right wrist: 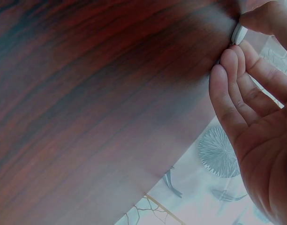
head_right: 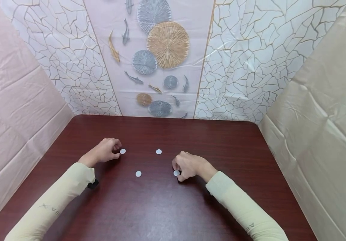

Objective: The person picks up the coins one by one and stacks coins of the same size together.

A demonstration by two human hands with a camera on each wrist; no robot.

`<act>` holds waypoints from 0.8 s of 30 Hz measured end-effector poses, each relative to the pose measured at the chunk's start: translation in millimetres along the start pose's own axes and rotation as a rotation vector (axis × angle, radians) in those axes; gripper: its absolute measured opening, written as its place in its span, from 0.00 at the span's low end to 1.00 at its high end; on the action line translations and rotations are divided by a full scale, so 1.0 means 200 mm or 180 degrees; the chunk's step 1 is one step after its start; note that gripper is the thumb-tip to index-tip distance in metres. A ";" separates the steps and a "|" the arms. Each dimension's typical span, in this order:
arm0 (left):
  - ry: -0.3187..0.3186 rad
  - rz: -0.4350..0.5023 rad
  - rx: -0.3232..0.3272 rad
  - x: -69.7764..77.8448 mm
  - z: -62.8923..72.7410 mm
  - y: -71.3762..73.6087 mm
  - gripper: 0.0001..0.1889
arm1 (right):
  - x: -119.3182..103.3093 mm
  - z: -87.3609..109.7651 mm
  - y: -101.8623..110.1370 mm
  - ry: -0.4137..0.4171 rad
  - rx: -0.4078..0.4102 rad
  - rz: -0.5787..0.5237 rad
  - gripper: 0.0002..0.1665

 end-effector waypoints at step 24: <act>-0.0248 -0.0018 -0.0266 -0.06 -0.07 -0.01 0.07 | -0.01 0.00 0.00 0.0020 0.0011 -0.0033 0.10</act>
Point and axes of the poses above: each hand's wrist, its own z-axis away from the middle knuckle, its own y-axis out of the back of the hand, x = y × z, the point moved 1 cm from there along -z, towards the middle knuckle, and after that the axes turned 12 degrees about -y, right-handed, at the moved point
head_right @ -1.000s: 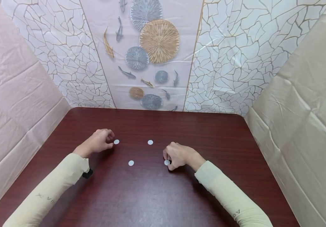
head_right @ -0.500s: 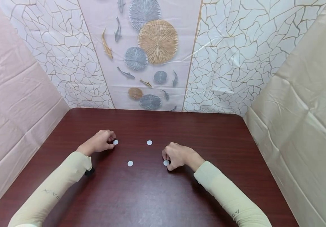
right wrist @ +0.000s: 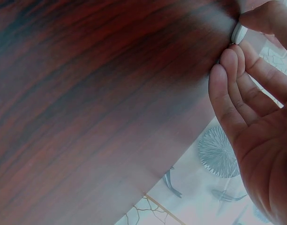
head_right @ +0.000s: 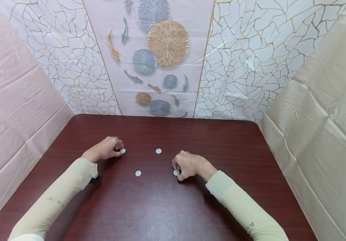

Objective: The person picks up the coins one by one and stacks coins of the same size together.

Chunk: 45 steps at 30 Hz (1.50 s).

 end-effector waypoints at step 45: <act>-0.0228 -0.0670 -0.0357 0.01 -0.12 0.00 0.07 | 0.01 0.00 -0.01 -0.0056 0.0020 0.0031 0.12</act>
Point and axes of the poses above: each hand's wrist, its own z-axis away from the middle knuckle, its own y-axis out of the back of the hand, x = y × z, the point moved 1 cm from there along -z, towards the middle knuckle, and after that the axes turned 12 degrees about -y, right-handed, at the moved point
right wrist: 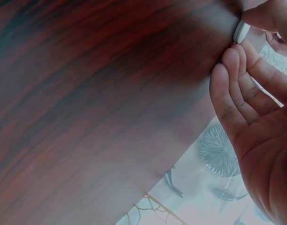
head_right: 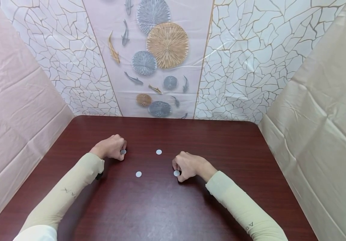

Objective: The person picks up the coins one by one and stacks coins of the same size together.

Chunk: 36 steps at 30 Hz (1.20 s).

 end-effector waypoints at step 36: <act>-0.0066 0.0007 0.0079 0.02 0.12 -0.04 0.11 | 0.00 -0.04 0.08 -0.0104 -0.0054 -0.0332 0.14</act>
Point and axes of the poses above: each hand's wrist, its own z-axis away from the middle knuckle, its own y-axis out of the back of the hand, x = y × z, the point moved 1 cm from there along -z, towards the middle knuckle, and after that the axes turned 12 degrees about -y, right-handed, at the moved point
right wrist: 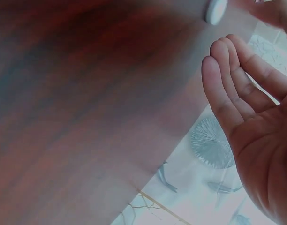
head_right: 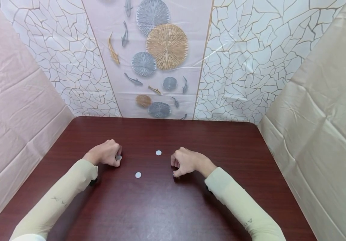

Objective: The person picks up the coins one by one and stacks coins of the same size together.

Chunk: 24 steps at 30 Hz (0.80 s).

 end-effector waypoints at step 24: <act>-0.0297 -0.0059 0.0208 0.15 0.24 -0.04 0.15 | -0.08 -0.31 0.11 -0.0072 0.0150 0.0161 0.16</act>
Point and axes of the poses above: each hand's wrist, its own z-axis away from the middle knuckle, its own y-axis out of the back of the hand, x = y × z, the point moved 1 cm from there along -z, towards the middle knuckle, and after that the axes turned 12 degrees about -y, right-handed, at the moved point
